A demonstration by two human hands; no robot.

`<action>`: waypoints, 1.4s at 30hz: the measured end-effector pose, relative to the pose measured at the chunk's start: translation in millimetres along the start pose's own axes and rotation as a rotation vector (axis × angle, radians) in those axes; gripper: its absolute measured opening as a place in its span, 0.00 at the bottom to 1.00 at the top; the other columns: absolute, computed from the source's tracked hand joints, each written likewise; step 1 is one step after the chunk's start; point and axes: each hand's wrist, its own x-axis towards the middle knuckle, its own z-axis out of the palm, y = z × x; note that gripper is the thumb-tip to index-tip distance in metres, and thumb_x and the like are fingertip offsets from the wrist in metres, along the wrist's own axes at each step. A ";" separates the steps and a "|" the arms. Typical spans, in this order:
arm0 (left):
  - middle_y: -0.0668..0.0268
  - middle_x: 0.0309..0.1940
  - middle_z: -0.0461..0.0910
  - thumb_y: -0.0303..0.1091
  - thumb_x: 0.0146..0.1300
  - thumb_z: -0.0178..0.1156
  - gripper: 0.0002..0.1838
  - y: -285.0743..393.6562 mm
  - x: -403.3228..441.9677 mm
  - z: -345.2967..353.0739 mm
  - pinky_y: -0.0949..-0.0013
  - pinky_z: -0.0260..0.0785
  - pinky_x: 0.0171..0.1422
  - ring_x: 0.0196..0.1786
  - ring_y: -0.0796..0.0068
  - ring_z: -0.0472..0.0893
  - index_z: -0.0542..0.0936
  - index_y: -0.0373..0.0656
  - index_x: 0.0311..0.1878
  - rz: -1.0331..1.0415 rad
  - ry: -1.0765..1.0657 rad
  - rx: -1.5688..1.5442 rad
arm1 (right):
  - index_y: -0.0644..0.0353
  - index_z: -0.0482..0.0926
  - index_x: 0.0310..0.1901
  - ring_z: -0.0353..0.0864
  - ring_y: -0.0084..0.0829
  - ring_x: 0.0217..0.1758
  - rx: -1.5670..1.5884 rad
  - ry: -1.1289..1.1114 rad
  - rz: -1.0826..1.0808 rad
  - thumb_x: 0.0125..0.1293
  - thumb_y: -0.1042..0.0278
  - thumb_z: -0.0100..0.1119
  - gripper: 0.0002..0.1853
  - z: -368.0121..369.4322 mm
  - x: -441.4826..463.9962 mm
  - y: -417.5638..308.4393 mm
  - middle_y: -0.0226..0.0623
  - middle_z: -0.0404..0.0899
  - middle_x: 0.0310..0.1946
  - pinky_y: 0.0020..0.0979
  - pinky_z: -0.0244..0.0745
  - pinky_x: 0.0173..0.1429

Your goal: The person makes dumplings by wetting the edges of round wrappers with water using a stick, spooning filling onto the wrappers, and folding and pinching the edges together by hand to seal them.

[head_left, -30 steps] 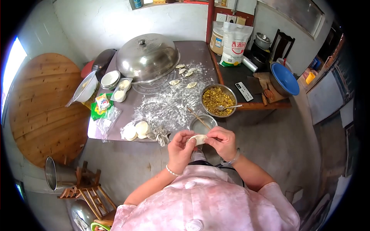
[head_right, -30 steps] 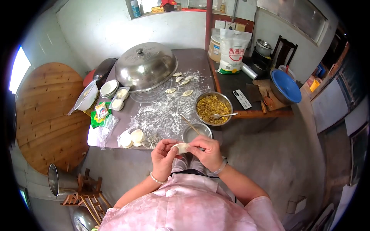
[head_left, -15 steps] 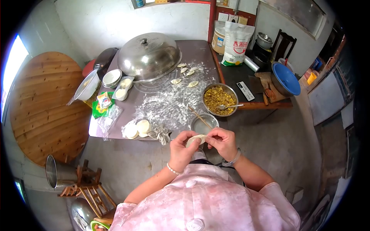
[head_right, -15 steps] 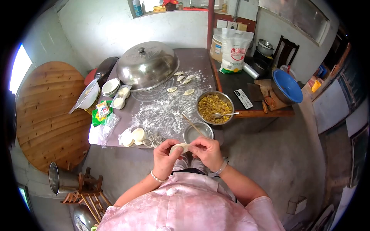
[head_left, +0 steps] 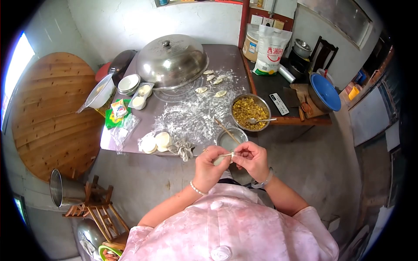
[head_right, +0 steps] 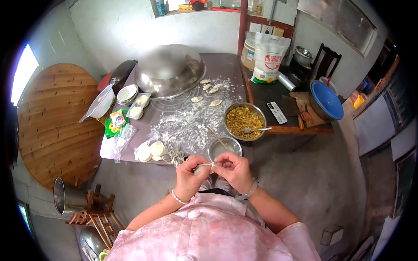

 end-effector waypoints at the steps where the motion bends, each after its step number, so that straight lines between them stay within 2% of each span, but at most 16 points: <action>1: 0.66 0.31 0.78 0.23 0.53 0.64 0.06 2.2 0.0 -0.7 0.75 0.70 0.42 0.36 0.78 0.78 0.79 0.36 0.35 0.030 -0.016 0.032 | 0.67 0.78 0.32 0.74 0.15 0.28 -0.012 -0.009 -0.021 0.59 0.77 0.63 0.04 1.6 0.3 -2.2 0.28 0.77 0.32 0.17 0.69 0.29; 4: 0.67 0.32 0.78 0.22 0.54 0.63 0.09 10.0 -3.5 4.3 0.76 0.71 0.45 0.39 0.80 0.78 0.77 0.35 0.39 -0.093 -0.005 -0.118 | 0.68 0.78 0.33 0.74 0.16 0.26 -0.047 -0.043 -0.076 0.60 0.77 0.61 0.04 4.2 0.1 -4.8 0.29 0.76 0.32 0.18 0.69 0.28; 7: 0.68 0.33 0.78 0.21 0.54 0.63 0.12 10.8 -2.6 5.8 0.75 0.72 0.48 0.41 0.81 0.78 0.76 0.34 0.42 -0.061 0.000 -0.141 | 0.68 0.79 0.33 0.74 0.16 0.25 -0.083 -0.058 -0.129 0.62 0.76 0.60 0.04 2.4 -0.4 -4.5 0.30 0.76 0.31 0.18 0.70 0.28; 10: 0.68 0.34 0.78 0.22 0.55 0.63 0.11 12.8 -2.8 4.4 0.75 0.72 0.46 0.39 0.81 0.78 0.76 0.34 0.41 -0.129 -0.023 -0.343 | 0.68 0.79 0.33 0.74 0.16 0.25 -0.127 -0.003 -0.200 0.63 0.76 0.59 0.04 2.7 -1.9 -3.0 0.30 0.75 0.31 0.18 0.70 0.27; 12: 0.69 0.34 0.78 0.22 0.55 0.62 0.09 12.3 -1.7 2.9 0.76 0.71 0.45 0.38 0.81 0.78 0.76 0.34 0.40 -0.174 -0.055 -0.309 | 0.68 0.79 0.33 0.74 0.17 0.24 -0.181 0.053 -0.267 0.63 0.77 0.58 0.04 0.5 -2.2 2.2 0.30 0.75 0.32 0.18 0.70 0.27; 15: 0.69 0.34 0.78 0.23 0.56 0.62 0.08 2.7 -1.2 1.0 0.77 0.71 0.44 0.37 0.82 0.77 0.77 0.34 0.39 -0.176 -0.060 -0.263 | 0.68 0.79 0.34 0.75 0.17 0.28 -0.197 0.022 -0.220 0.62 0.75 0.60 0.05 0.0 -2.8 2.1 0.30 0.76 0.34 0.18 0.70 0.30; 16: 0.69 0.34 0.78 0.23 0.57 0.62 0.08 -0.5 -1.4 0.3 0.77 0.70 0.43 0.37 0.83 0.77 0.77 0.34 0.39 -0.166 -0.056 -0.250 | 0.68 0.79 0.34 0.75 0.17 0.30 -0.115 0.019 -0.192 0.62 0.74 0.60 0.05 0.1 -2.6 2.0 0.31 0.76 0.34 0.18 0.71 0.31; 18: 0.68 0.34 0.78 0.22 0.58 0.59 0.07 -1.5 -0.7 -1.9 0.80 0.71 0.37 0.36 0.84 0.77 0.76 0.34 0.40 -0.169 -0.059 -0.251 | 0.67 0.79 0.35 0.75 0.18 0.33 0.050 0.014 -0.136 0.61 0.73 0.62 0.06 0.2 -2.0 2.0 0.31 0.76 0.36 0.18 0.71 0.35; 19: 0.67 0.35 0.78 0.21 0.59 0.58 0.07 -1.8 0.0 -2.4 0.81 0.71 0.33 0.35 0.84 0.77 0.76 0.34 0.41 -0.169 -0.062 -0.252 | 0.67 0.79 0.35 0.75 0.18 0.35 0.028 0.032 -0.158 0.60 0.73 0.62 0.05 1.0 -1.2 2.4 0.31 0.77 0.36 0.18 0.71 0.36; 22: 0.68 0.34 0.78 0.21 0.59 0.58 0.07 -4.0 0.7 -1.0 0.81 0.71 0.33 0.34 0.84 0.77 0.76 0.34 0.41 -0.125 -0.074 -0.215 | 0.66 0.79 0.34 0.75 0.19 0.38 -0.102 0.041 -0.239 0.58 0.75 0.62 0.04 1.4 2.8 4.0 0.32 0.77 0.37 0.20 0.71 0.39; 25: 0.70 0.31 0.78 0.24 0.57 0.62 0.07 10.6 1.8 3.5 0.78 0.70 0.41 0.35 0.85 0.76 0.77 0.34 0.38 -0.177 -0.037 -0.294 | 0.66 0.78 0.32 0.75 0.20 0.37 -0.277 0.007 -0.310 0.56 0.78 0.61 0.03 -2.5 6.6 3.8 0.33 0.77 0.36 0.21 0.71 0.39; 28: 0.70 0.32 0.78 0.24 0.56 0.62 0.06 10.9 0.7 -1.5 0.79 0.70 0.40 0.35 0.85 0.75 0.77 0.34 0.37 -0.285 -0.049 -0.327 | 0.66 0.78 0.30 0.75 0.22 0.36 -0.304 0.033 -0.331 0.54 0.79 0.62 0.02 -0.4 7.0 0.5 0.34 0.77 0.33 0.23 0.71 0.39; 31: 0.70 0.32 0.77 0.24 0.57 0.62 0.06 0.5 1.1 -2.1 0.79 0.69 0.38 0.35 0.85 0.75 0.77 0.34 0.36 -0.258 -0.041 -0.255 | 0.65 0.78 0.28 0.76 0.26 0.34 -0.412 0.003 -0.459 0.53 0.79 0.63 0.02 -0.2 4.9 -2.3 0.34 0.77 0.30 0.25 0.70 0.40; 35: 0.67 0.32 0.76 0.23 0.55 0.61 0.05 -2.3 -0.6 1.1 0.77 0.68 0.37 0.34 0.82 0.76 0.77 0.35 0.36 -0.063 -0.051 -0.177 | 0.65 0.79 0.29 0.76 0.26 0.33 -0.389 -0.002 -0.391 0.53 0.78 0.64 0.03 1.0 2.7 -3.5 0.34 0.77 0.30 0.25 0.70 0.40; 38: 0.63 0.32 0.76 0.24 0.53 0.62 0.06 -1.2 0.2 -1.1 0.75 0.69 0.37 0.33 0.77 0.77 0.78 0.35 0.35 0.041 -0.092 -0.072 | 0.65 0.80 0.30 0.76 0.27 0.32 -0.290 0.068 -0.206 0.52 0.78 0.64 0.04 5.2 -1.6 -6.7 0.34 0.77 0.29 0.25 0.70 0.39; 42: 0.61 0.33 0.77 0.25 0.51 0.62 0.08 9.7 0.0 -2.7 0.73 0.69 0.38 0.34 0.71 0.78 0.78 0.35 0.36 0.039 -0.126 -0.029 | 0.65 0.79 0.30 0.76 0.30 0.31 -0.572 0.101 -0.468 0.51 0.78 0.64 0.05 8.2 -3.9 -12.2 0.36 0.77 0.29 0.27 0.71 0.37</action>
